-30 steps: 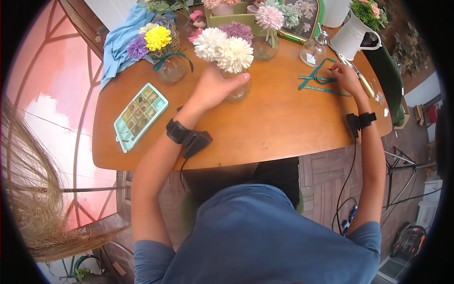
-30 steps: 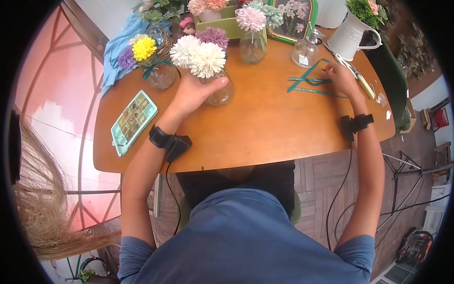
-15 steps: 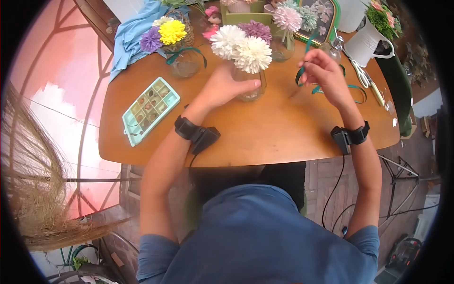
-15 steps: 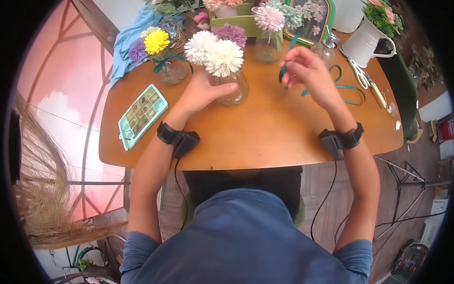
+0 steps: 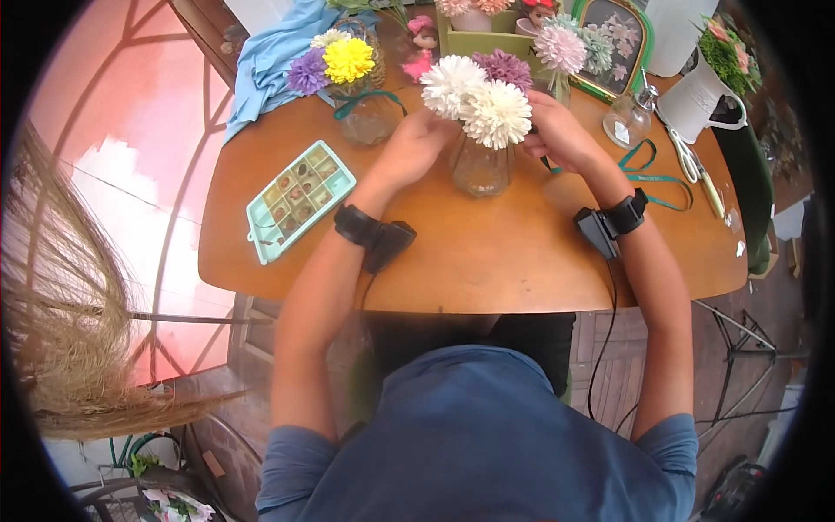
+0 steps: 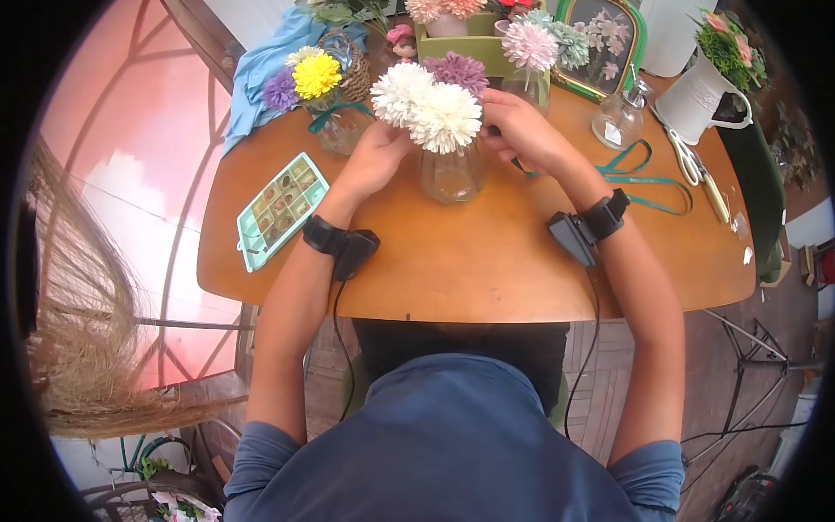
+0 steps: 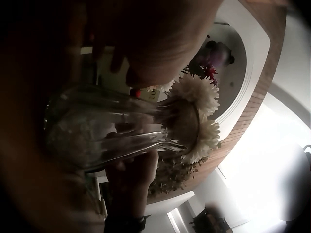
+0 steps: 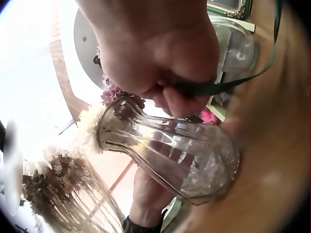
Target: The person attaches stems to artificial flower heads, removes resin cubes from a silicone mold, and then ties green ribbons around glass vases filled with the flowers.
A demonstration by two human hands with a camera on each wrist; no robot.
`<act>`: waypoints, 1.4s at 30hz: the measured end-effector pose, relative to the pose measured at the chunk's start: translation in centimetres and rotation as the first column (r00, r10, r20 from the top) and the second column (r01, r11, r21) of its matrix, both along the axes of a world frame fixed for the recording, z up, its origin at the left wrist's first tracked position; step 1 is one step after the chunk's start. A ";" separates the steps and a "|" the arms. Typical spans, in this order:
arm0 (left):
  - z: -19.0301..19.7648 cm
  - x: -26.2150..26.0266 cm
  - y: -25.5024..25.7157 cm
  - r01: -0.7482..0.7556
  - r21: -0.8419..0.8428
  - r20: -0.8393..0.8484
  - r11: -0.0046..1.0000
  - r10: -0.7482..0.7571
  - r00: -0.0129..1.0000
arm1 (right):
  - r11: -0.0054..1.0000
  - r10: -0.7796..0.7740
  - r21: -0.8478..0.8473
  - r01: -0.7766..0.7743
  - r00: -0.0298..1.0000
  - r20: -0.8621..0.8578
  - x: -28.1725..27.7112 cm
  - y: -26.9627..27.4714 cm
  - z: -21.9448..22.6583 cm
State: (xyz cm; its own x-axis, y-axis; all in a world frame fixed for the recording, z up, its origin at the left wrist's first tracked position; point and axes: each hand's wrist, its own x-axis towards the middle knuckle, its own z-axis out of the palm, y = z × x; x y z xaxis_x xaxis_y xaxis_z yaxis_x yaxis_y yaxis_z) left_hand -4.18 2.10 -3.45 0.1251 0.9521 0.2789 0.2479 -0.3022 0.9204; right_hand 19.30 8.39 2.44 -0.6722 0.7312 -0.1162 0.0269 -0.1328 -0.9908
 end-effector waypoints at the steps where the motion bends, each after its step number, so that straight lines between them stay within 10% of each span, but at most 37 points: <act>1: -0.3 0.1 0.2 -0.012 0.022 -0.007 1.000 0.012 1.000 | 1.000 -0.009 0.017 0.008 0.999 0.037 -0.2 -0.1 0.2; 17: -0.7 1.8 0.5 -0.123 0.067 0.131 0.990 0.114 0.985 | 0.965 0.041 0.257 -0.058 0.997 0.069 -3.3 4.1 -0.8; 24: 0.0 0.5 0.0 -0.242 0.143 -0.071 0.960 0.254 0.965 | 0.971 0.015 0.235 -0.044 0.992 0.122 -2.1 3.0 0.2; 30: 3.5 -1.2 -2.4 -0.142 -0.052 0.256 0.988 0.151 0.955 | 0.960 0.113 0.223 -0.170 0.962 0.249 3.8 0.3 1.8; 37: 6.0 -2.9 -9.8 -0.075 -0.138 -0.105 0.988 0.061 0.993 | 0.977 0.207 0.031 -0.212 0.971 0.120 8.2 -1.2 1.8; 42: 7.1 -2.9 -13.9 -0.056 -0.249 -0.212 0.967 0.002 0.977 | 0.852 0.169 0.456 -0.259 0.959 0.229 7.1 -1.4 -0.3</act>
State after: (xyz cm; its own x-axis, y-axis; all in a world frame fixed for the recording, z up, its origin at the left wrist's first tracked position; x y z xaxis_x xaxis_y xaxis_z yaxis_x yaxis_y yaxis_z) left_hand -7.08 -11.78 3.61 0.1258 0.9921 -0.0002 0.4470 -0.0565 0.8927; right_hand 26.38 6.94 2.18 -0.8199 0.5670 0.0797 0.1768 0.3832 -0.9066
